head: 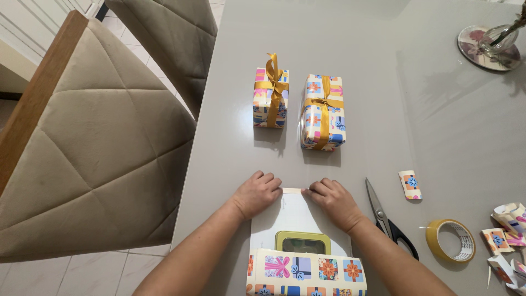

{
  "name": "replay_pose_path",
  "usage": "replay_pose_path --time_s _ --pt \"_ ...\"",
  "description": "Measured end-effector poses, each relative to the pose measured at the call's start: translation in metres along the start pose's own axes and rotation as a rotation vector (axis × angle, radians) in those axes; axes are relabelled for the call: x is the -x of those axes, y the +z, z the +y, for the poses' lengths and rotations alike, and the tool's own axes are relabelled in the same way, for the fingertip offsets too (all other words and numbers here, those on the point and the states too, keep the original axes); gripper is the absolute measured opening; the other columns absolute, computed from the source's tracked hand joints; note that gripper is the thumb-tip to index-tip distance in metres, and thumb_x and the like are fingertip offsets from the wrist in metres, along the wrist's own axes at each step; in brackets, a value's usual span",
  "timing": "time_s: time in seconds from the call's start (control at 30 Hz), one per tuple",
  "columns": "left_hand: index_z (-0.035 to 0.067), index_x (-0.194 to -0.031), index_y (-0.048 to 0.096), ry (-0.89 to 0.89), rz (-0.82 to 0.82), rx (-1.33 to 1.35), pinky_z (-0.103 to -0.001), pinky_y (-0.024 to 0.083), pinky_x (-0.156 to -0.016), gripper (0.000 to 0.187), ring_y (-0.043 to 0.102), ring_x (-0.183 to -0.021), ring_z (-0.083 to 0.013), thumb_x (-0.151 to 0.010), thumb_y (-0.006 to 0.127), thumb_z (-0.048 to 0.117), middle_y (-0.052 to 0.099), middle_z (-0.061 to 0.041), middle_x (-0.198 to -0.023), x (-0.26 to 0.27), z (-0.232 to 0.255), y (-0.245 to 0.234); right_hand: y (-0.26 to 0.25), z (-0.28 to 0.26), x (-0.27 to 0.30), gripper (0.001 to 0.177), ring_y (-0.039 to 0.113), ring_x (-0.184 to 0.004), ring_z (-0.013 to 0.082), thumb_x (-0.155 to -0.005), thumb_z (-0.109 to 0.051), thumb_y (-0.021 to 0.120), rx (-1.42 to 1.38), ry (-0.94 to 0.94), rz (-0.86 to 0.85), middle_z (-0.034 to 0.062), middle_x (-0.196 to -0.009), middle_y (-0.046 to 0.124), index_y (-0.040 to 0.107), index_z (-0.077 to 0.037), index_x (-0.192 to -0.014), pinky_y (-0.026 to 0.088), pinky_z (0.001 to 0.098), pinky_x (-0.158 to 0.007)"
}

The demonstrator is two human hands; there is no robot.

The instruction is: The person wraps a small rectangular box with patterned gift paper on a dining table. They fold the paper around the box, cut and apply clear tape to secure the seams, and trim excess paper with scissors. Two already wrapped gifts are visible nearby.

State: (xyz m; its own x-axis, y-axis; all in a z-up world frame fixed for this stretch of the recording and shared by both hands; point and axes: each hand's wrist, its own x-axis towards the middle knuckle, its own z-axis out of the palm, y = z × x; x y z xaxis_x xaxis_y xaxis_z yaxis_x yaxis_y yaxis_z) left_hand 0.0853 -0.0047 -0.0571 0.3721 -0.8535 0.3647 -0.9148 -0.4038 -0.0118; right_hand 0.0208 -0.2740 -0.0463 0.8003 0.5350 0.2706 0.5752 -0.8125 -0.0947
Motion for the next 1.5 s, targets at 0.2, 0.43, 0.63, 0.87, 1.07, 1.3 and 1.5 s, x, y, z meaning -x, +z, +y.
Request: replay_pose_path --time_s 0.2,0.43,0.63,0.87,1.07,1.3,1.5 --pt "0.009 -0.093 0.072 -0.013 0.013 0.039 -0.035 0.049 -0.084 0.017 0.06 -0.096 -0.0211 -0.079 0.064 0.014 0.061 -0.003 -0.094 0.01 -0.005 -0.004 0.0 0.003 0.002 0.035 0.063 -0.097 0.0175 -0.078 -0.013 0.067 0.007 0.028 -0.054 -0.0024 -0.099 0.069 0.077 -0.017 -0.111 0.051 0.0345 -0.085" --pt "0.009 -0.094 0.072 -0.067 -0.03 0.1 -0.035 0.05 -0.084 0.016 0.06 -0.095 -0.0213 -0.082 0.062 0.012 0.061 -0.004 -0.094 0.015 -0.006 -0.004 -0.002 0.008 0.008 0.035 0.063 -0.097 0.0182 -0.079 -0.012 0.067 0.049 0.028 -0.056 -0.0012 -0.101 0.07 0.077 -0.017 -0.112 0.05 0.0353 -0.084" --pt "0.008 -0.097 0.074 -0.119 0.009 0.117 -0.035 0.05 -0.086 0.02 0.061 -0.097 -0.0213 -0.081 0.063 0.012 0.063 -0.005 -0.1 0.029 -0.01 -0.012 -0.011 0.022 0.027 0.038 0.063 -0.098 0.0197 -0.079 -0.011 0.066 0.083 0.041 -0.043 0.0007 -0.106 0.071 0.076 -0.017 -0.116 0.049 0.0366 -0.085" --pt "0.01 -0.101 0.076 -0.163 -0.018 0.132 -0.035 0.05 -0.085 0.022 0.061 -0.098 -0.0208 -0.084 0.063 0.013 0.065 -0.003 -0.102 0.035 -0.013 -0.014 -0.015 0.038 0.061 0.038 0.063 -0.102 0.0203 -0.08 -0.006 0.063 0.092 0.203 -0.043 -0.0002 -0.11 0.07 0.076 -0.018 -0.114 0.05 0.0375 -0.088" --pt "0.011 -0.105 0.077 -0.264 -0.013 0.103 -0.038 0.049 -0.082 0.025 0.06 -0.102 -0.0225 -0.084 0.062 0.01 0.067 -0.004 -0.108 0.057 -0.018 -0.03 -0.017 0.042 0.075 0.04 0.063 -0.102 0.0198 -0.079 -0.001 0.063 0.099 0.273 -0.034 -0.0012 -0.11 0.069 0.075 -0.016 -0.114 0.049 0.0382 -0.089" --pt "0.011 -0.107 0.071 -0.626 0.094 0.205 -0.046 0.042 -0.102 0.032 0.055 -0.127 -0.0268 -0.075 0.068 0.008 0.062 -0.008 -0.131 0.019 0.024 -0.03 -0.026 0.017 0.064 0.033 0.062 -0.104 0.0229 -0.082 -0.006 0.066 0.032 0.388 0.001 0.0032 -0.112 0.068 0.074 -0.011 -0.114 0.05 0.04 -0.091" --pt "0.004 -0.13 0.061 -0.388 0.066 0.272 -0.05 0.038 -0.102 0.054 0.05 -0.13 -0.0305 -0.078 0.069 0.014 0.058 -0.014 -0.136 -0.037 0.065 -0.001 -0.029 0.007 0.048 0.03 0.061 -0.106 0.0285 -0.079 -0.015 0.072 -0.058 0.452 0.003 0.0073 -0.115 0.066 0.069 -0.006 -0.108 0.048 0.0427 -0.092"
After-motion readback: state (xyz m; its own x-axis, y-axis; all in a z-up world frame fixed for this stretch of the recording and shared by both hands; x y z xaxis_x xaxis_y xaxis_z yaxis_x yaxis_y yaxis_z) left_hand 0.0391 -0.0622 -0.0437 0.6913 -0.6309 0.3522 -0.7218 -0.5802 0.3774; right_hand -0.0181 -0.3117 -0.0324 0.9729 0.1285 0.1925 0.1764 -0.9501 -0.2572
